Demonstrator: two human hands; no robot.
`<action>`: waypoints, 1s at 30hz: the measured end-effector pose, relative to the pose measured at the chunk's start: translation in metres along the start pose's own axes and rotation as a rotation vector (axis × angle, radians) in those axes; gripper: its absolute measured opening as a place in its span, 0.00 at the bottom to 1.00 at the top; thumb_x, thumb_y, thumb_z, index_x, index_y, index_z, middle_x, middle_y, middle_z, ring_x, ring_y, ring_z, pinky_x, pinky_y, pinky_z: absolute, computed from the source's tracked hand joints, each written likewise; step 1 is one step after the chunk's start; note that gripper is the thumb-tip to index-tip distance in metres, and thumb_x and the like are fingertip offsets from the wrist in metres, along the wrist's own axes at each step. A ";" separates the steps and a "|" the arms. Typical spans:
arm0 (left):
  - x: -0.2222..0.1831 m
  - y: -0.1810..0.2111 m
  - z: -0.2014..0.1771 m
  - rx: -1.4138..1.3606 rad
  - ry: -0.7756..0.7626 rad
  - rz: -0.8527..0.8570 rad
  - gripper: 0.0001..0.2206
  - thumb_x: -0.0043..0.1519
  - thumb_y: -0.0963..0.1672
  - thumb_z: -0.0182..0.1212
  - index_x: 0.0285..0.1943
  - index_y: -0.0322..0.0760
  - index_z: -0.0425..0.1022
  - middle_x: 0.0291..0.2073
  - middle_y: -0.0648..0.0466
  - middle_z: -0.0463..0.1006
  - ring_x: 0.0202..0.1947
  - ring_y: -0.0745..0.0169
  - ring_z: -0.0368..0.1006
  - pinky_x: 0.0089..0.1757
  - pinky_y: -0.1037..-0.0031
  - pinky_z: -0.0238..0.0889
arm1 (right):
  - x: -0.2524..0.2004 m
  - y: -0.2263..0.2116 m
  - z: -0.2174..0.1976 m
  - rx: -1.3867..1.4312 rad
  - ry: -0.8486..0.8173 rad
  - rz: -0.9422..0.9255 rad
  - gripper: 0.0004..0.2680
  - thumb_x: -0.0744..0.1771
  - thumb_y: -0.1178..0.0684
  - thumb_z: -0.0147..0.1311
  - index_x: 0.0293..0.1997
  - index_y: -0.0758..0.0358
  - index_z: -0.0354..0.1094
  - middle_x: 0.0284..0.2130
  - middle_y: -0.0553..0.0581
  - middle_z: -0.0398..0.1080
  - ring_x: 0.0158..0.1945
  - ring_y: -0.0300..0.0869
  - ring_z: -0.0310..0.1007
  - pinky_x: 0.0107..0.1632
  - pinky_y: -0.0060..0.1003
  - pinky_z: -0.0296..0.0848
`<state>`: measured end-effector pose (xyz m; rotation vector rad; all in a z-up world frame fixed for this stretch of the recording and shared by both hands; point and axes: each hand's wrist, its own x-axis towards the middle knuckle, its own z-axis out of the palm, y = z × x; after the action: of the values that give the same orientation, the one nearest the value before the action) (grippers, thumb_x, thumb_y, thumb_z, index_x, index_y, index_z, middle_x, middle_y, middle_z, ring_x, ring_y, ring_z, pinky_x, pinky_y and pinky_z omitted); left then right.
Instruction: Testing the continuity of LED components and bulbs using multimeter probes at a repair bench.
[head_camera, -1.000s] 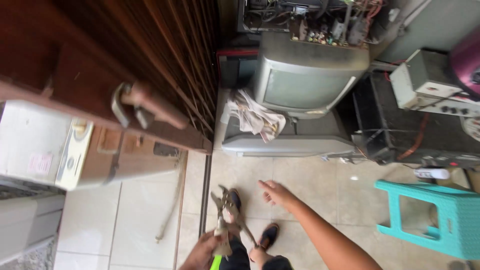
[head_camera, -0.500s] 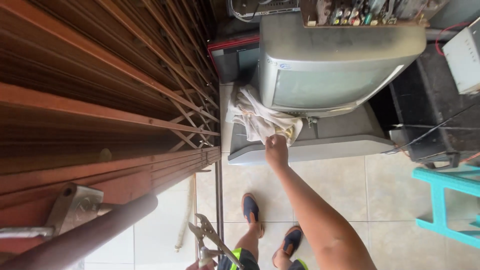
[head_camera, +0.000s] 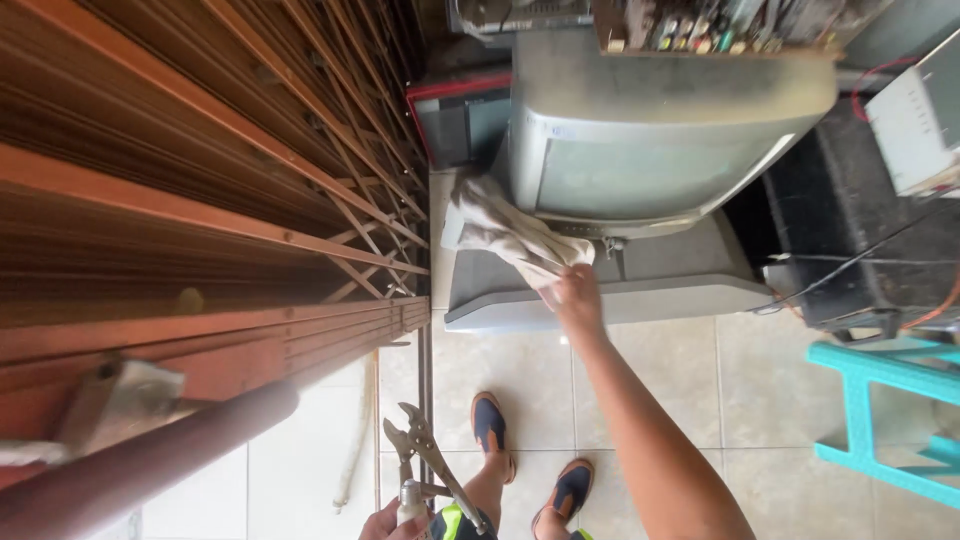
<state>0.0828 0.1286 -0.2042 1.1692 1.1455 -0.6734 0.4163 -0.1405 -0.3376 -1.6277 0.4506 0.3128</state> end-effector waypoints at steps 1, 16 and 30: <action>-0.008 0.018 0.005 -0.008 -0.009 0.008 0.16 0.53 0.41 0.70 0.50 0.27 0.90 0.29 0.40 0.85 0.35 0.44 0.81 0.46 0.62 0.68 | 0.003 0.001 -0.024 -0.008 0.001 -0.012 0.11 0.66 0.59 0.59 0.49 0.56 0.60 0.36 0.54 0.67 0.39 0.38 0.70 0.38 0.33 0.74; -0.131 0.087 0.089 0.373 -0.334 0.327 0.26 0.47 0.51 0.63 0.47 0.23 0.78 0.34 0.40 0.80 0.34 0.46 0.76 0.32 0.67 0.69 | -0.362 -0.261 -0.339 -0.475 0.759 -0.559 0.06 0.76 0.53 0.40 0.49 0.65 0.54 0.35 0.58 0.61 0.41 0.45 0.59 0.49 0.43 0.61; -0.246 -0.027 0.347 0.534 -0.488 0.461 0.27 0.49 0.52 0.59 0.49 0.23 0.78 0.41 0.39 0.74 0.39 0.47 0.64 0.39 0.63 0.56 | -0.608 0.038 -0.538 1.079 0.264 0.630 0.13 0.68 0.46 0.48 0.46 0.65 0.73 0.33 0.62 0.73 0.35 0.53 0.71 0.40 0.50 0.71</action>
<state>0.0944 -0.2410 0.0082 1.5388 0.2634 -0.8637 -0.1714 -0.6132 -0.0353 -0.4374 1.1073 0.2435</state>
